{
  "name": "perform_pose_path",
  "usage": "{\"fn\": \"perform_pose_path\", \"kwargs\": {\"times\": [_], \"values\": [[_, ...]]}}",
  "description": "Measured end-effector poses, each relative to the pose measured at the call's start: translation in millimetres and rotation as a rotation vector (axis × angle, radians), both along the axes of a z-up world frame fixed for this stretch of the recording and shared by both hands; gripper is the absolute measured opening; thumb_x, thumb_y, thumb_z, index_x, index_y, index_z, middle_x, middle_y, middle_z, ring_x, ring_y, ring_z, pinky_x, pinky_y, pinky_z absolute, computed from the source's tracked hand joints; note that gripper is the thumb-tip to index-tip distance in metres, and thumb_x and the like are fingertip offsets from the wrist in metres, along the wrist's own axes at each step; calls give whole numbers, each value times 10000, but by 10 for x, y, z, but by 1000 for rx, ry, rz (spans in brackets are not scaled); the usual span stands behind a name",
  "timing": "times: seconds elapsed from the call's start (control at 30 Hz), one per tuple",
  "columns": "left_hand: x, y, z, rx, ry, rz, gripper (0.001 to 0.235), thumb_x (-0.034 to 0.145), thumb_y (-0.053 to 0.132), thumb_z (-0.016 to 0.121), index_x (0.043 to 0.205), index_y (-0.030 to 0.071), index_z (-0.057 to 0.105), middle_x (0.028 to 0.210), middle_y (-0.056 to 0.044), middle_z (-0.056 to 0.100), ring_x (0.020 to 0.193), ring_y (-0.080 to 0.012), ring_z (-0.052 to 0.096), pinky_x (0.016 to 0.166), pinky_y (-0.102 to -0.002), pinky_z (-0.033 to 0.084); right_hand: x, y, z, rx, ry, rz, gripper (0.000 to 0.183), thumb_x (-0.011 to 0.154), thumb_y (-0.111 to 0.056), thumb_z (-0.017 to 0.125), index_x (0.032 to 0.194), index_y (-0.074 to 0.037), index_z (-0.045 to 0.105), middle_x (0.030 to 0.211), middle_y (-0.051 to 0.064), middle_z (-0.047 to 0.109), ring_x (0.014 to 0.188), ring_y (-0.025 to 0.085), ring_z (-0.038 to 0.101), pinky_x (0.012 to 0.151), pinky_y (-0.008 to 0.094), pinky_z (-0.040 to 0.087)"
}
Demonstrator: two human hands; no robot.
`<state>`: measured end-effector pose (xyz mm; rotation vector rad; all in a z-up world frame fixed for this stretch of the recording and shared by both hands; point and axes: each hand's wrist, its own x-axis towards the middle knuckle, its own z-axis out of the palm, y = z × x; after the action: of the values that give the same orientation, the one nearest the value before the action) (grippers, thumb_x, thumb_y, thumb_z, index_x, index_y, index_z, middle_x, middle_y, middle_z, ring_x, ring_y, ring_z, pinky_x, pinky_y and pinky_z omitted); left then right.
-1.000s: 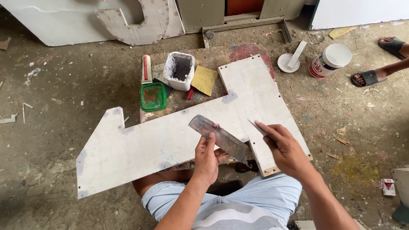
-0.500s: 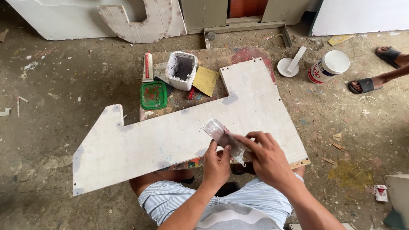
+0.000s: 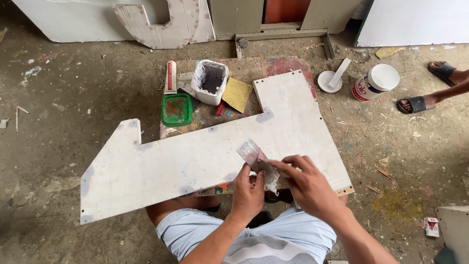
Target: Applying and smoothing putty or filler onto the edges of a cutout board using a putty knife in a workshop environment.
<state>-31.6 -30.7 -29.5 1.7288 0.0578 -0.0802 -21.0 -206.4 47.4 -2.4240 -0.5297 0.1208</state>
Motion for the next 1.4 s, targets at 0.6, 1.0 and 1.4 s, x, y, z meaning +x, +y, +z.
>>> {"fn": "perform_pose_path", "kwargs": {"times": [0.6, 1.0, 1.4], "values": [[10, -24, 70, -18, -104, 17, 147, 1014, 180, 570, 1076, 49, 592, 949, -128, 673, 678, -213, 694, 494, -299, 595, 3, 26, 89, 50, -67, -86, 509, 985, -65, 516, 1475, -195, 555, 1187, 89, 623, 1089, 265, 556, 960, 391, 483], [37, 7, 95, 17, -124, 29, 318, 1003, 136, 544, 1303, 51, 603, 1021, -122, 713, 788, -231, 672, 638, -335, 600, -48, 27, 57, -16, 43, 16, 530, 969, -98, 535, 1488, -205, 523, 1206, 86, 611, 1109, 232, 572, 937, 405, 575], [39, 39, 159, -58, -77, 1, 230, 1006, 188, 580, 1171, 30, 608, 974, -130, 680, 538, -169, 592, 375, -276, 526, 19, -28, 146, -23, -156, -9, 657, 916, 54, 505, 1508, -232, 514, 1201, 86, 605, 1057, 261, 530, 906, 395, 517]]}}
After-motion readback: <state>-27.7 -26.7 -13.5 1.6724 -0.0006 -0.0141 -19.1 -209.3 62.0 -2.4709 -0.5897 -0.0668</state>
